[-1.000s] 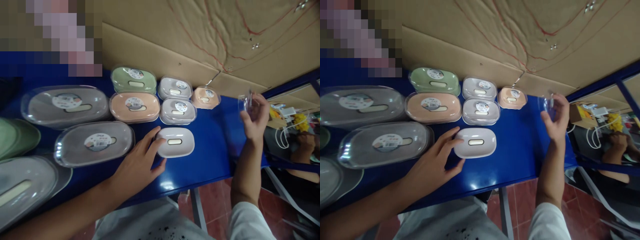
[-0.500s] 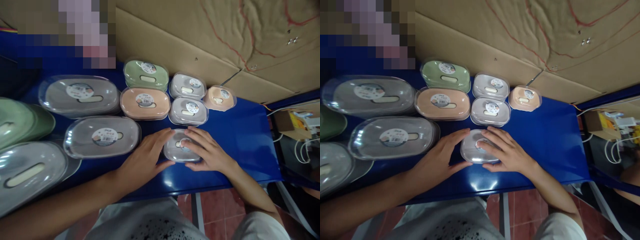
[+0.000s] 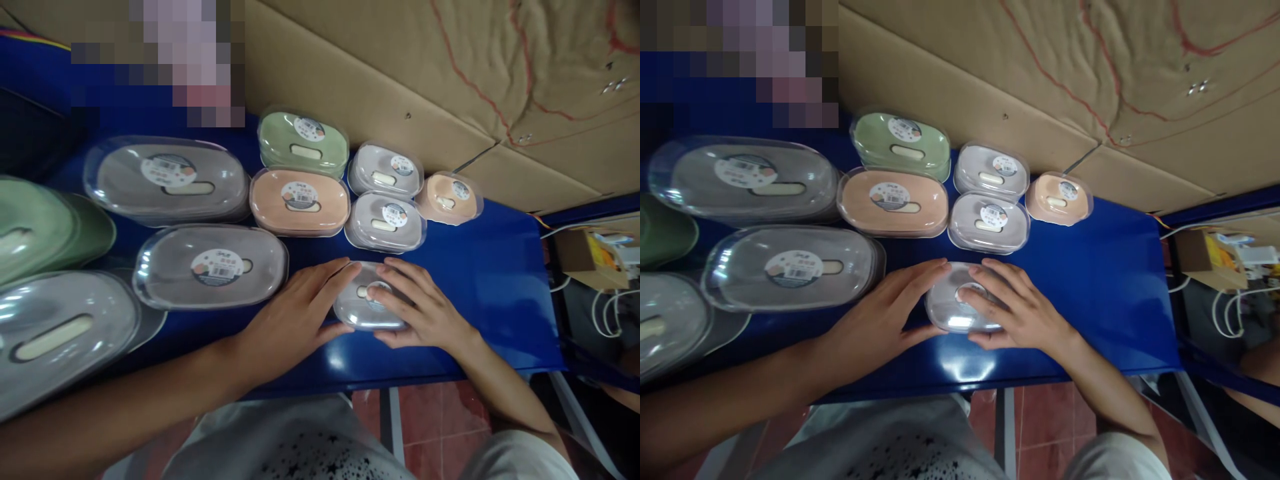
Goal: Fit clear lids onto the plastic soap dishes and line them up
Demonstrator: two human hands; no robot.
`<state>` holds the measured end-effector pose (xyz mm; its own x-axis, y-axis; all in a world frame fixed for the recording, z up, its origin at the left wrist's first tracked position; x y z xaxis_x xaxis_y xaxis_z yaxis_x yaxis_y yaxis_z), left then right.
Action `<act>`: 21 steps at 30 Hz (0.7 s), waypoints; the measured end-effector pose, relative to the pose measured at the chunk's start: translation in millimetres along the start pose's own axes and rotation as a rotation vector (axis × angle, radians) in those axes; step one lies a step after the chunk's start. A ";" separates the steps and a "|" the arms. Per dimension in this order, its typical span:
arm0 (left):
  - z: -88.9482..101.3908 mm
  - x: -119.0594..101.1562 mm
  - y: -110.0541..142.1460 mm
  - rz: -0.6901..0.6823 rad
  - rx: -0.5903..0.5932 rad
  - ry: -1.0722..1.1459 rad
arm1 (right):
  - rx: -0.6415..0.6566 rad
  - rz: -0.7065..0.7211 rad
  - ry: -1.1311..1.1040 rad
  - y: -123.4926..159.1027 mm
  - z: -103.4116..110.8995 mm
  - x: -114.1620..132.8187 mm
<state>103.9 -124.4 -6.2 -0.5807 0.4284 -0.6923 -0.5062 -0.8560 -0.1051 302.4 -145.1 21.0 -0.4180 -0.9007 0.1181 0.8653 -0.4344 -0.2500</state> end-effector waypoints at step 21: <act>-1.5 0.2 0.6 0.005 0.000 -0.030 | 0.043 -0.169 -0.094 3.6 0.3 -11.9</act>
<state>104.5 -125.3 -7.5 -0.6022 0.4322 -0.6712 -0.5030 -0.8583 -0.1014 310.6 -136.0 18.9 -0.5320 -0.8105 0.2450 0.7970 -0.5771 -0.1785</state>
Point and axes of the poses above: each hand's wrist, its own y-axis away from the middle knuckle, its own z-axis out of the back of the hand, x = y × z, the point moved 7 cm from there along -y, towards the middle knuckle, and after that the axes turned 13 degrees about z, right-handed, at the moved point
